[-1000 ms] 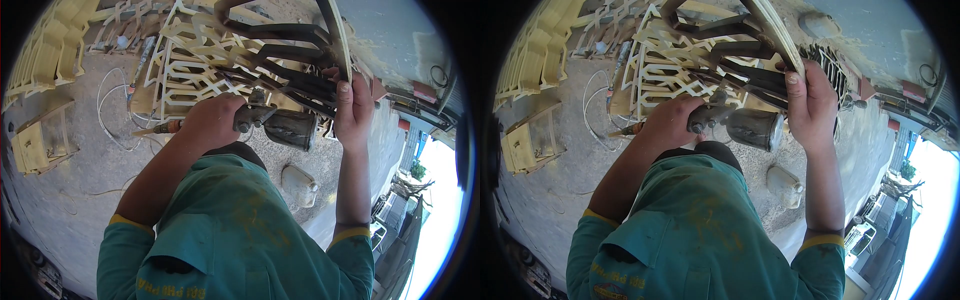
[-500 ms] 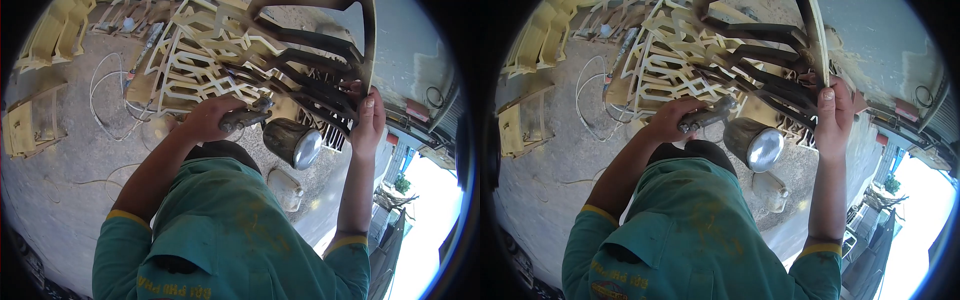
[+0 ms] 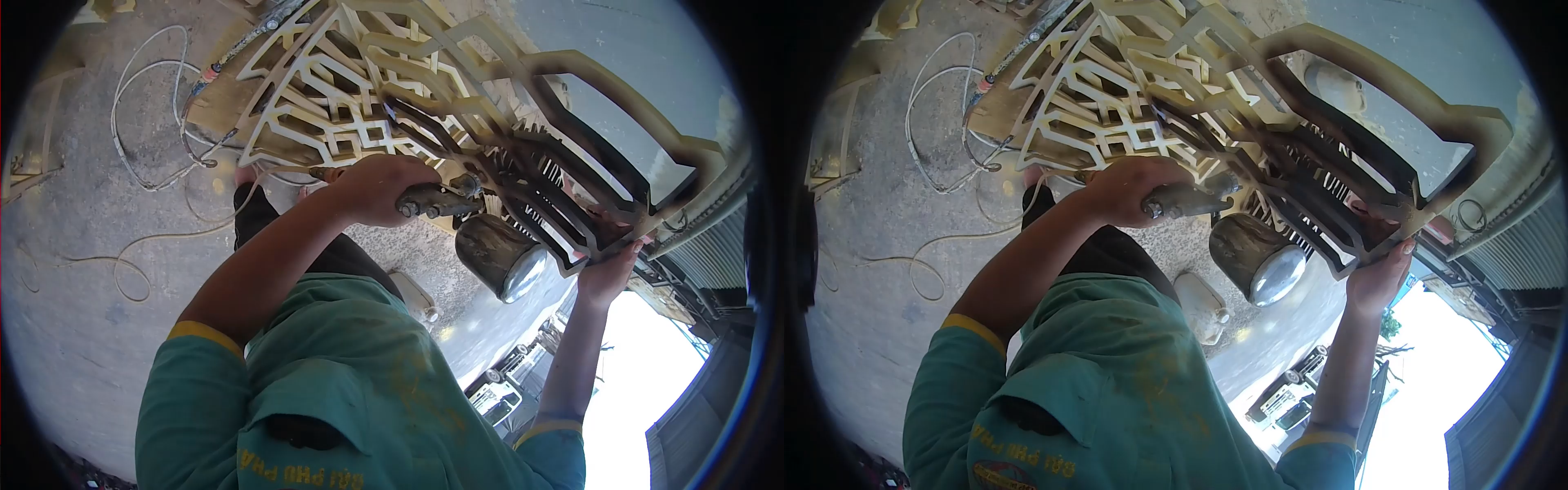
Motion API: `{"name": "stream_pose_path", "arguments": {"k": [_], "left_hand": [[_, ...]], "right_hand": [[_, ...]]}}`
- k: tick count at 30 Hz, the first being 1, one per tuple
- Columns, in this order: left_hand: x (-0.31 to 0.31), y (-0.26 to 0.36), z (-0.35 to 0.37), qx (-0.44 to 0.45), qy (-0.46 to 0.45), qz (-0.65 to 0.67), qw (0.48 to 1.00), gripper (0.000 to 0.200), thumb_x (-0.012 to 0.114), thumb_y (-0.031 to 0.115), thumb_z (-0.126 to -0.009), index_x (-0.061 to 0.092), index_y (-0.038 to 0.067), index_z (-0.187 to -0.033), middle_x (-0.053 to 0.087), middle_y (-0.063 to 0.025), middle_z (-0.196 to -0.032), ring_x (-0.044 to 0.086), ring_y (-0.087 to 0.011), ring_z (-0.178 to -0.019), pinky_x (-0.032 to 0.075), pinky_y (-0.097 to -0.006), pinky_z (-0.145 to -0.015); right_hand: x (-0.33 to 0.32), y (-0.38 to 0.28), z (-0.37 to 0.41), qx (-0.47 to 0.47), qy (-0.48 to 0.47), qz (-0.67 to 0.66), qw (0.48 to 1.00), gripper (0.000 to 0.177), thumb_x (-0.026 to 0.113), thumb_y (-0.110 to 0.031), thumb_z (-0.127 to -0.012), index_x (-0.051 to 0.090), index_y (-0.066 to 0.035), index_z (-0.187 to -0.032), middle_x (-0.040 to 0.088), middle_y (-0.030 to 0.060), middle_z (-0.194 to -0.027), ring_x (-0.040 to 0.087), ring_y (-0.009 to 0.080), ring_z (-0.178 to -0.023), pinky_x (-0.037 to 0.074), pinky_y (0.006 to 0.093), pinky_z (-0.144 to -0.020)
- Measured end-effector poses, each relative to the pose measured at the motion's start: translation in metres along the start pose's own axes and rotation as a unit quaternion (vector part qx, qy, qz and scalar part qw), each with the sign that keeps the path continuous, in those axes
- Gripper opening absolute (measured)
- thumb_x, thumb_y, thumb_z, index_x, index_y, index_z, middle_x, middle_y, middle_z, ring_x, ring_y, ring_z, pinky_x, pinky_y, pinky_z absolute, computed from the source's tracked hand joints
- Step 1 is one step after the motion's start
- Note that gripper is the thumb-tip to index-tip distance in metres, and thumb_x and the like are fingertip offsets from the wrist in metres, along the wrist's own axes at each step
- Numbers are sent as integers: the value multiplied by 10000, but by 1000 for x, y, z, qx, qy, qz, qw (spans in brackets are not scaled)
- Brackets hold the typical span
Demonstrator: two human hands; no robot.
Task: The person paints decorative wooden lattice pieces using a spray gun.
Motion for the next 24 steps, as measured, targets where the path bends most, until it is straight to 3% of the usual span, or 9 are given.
{"name": "stream_pose_path", "arguments": {"k": [8,17,20,24], "left_hand": [[-4,-3,-6,-54,-68,-42,995,443,710,116,-667,659,104,-1106,684,-90,-1001,659,-321,-963,518,-435,-827],[-3,0,-5,-33,-29,-35,998,467,713,107,-623,621,104,-1081,670,-96,-980,651,-342,-929,512,-433,-792],[4,1,-5,-42,-40,-43,997,480,718,106,-621,620,109,-1092,671,-92,-1001,654,-341,-932,515,-436,-786],[14,6,-2,-30,-7,-57,998,490,723,105,-621,618,108,-1099,671,-96,-1005,656,-340,-934,517,-437,-786]], "right_hand": [[-6,1,-3,11,24,-9,1000,569,430,-569,-987,495,-53,-1219,596,221,-1207,599,345,-1128,478,472,-1013],[-6,1,-6,-3,32,8,999,633,419,-629,-967,491,-49,-1212,599,202,-1191,577,345,-1158,462,476,-1033],[-5,1,-8,-8,-4,13,1000,647,413,-644,-961,497,-50,-1203,594,200,-1188,578,337,-1143,452,466,-1033],[2,0,-13,-46,-11,3,999,693,423,-593,-986,506,48,-1236,615,201,-1157,613,297,-1070,479,425,-967]]}}
Point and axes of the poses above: each hand's wrist, its own z-axis away from the middle knuckle, its own x-axis out of the palm, y = z × x, the point moved 4 cm from there along -z, towards the middle knuckle
